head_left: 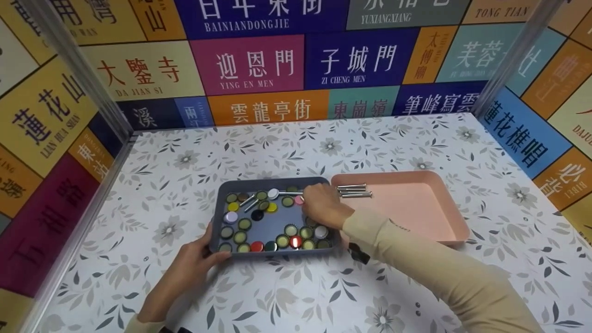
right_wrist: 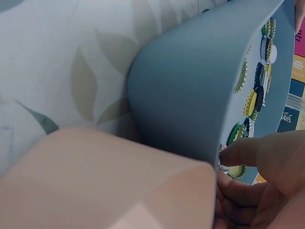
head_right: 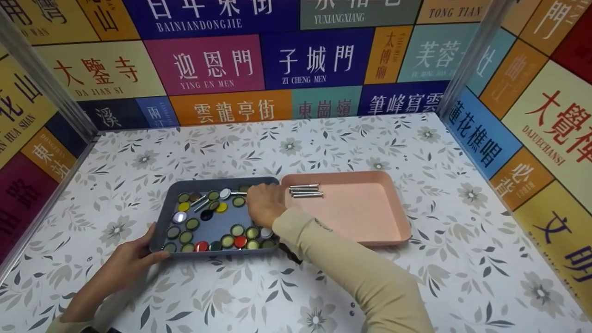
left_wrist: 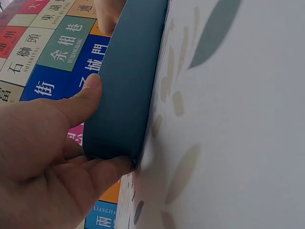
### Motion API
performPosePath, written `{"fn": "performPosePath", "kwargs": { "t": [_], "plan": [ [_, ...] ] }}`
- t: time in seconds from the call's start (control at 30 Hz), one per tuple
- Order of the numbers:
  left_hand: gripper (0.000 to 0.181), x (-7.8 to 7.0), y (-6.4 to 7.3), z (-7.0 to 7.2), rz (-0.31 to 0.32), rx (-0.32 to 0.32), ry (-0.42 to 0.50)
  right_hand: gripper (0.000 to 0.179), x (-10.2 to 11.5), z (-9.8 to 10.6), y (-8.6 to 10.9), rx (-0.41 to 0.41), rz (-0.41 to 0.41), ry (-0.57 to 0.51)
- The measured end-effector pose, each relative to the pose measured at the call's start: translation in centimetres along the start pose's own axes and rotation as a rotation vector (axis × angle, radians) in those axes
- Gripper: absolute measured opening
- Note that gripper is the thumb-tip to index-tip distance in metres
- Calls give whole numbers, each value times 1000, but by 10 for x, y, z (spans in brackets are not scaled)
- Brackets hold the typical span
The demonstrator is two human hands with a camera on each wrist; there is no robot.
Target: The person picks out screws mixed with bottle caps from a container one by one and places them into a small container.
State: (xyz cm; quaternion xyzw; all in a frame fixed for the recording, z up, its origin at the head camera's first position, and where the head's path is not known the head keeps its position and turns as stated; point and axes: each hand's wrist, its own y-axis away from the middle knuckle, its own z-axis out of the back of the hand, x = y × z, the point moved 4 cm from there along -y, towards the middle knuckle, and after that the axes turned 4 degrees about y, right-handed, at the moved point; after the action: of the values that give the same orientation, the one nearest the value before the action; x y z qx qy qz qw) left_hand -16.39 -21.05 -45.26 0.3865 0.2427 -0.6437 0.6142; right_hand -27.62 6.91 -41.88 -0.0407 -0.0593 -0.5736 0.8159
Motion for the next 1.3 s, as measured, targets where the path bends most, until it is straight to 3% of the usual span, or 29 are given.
{"fn": "performPosePath", "kwargs": {
  "t": [0.17, 0.43, 0.77, 0.9, 1.17, 1.3],
  "plan": [
    [87, 0, 0, 0, 12, 12, 12, 21, -1, 0, 0, 4, -8, 1],
    [87, 0, 0, 0, 9, 14, 11, 48, -2, 4, -3, -28, 23, -23],
    [87, 0, 1, 0, 18, 17, -1, 55, -6, 15, -5, -34, 206, -61],
    [87, 0, 1, 0, 21, 15, -2, 47, -10, 20, -6, -13, 267, -47],
    [87, 0, 0, -1, 20, 22, -10, 12, -27, 29, -5, 24, 332, -17],
    [87, -1, 1, -1, 10, 21, -16, 9, -35, 33, -4, 5, 378, -28]
  ]
}}
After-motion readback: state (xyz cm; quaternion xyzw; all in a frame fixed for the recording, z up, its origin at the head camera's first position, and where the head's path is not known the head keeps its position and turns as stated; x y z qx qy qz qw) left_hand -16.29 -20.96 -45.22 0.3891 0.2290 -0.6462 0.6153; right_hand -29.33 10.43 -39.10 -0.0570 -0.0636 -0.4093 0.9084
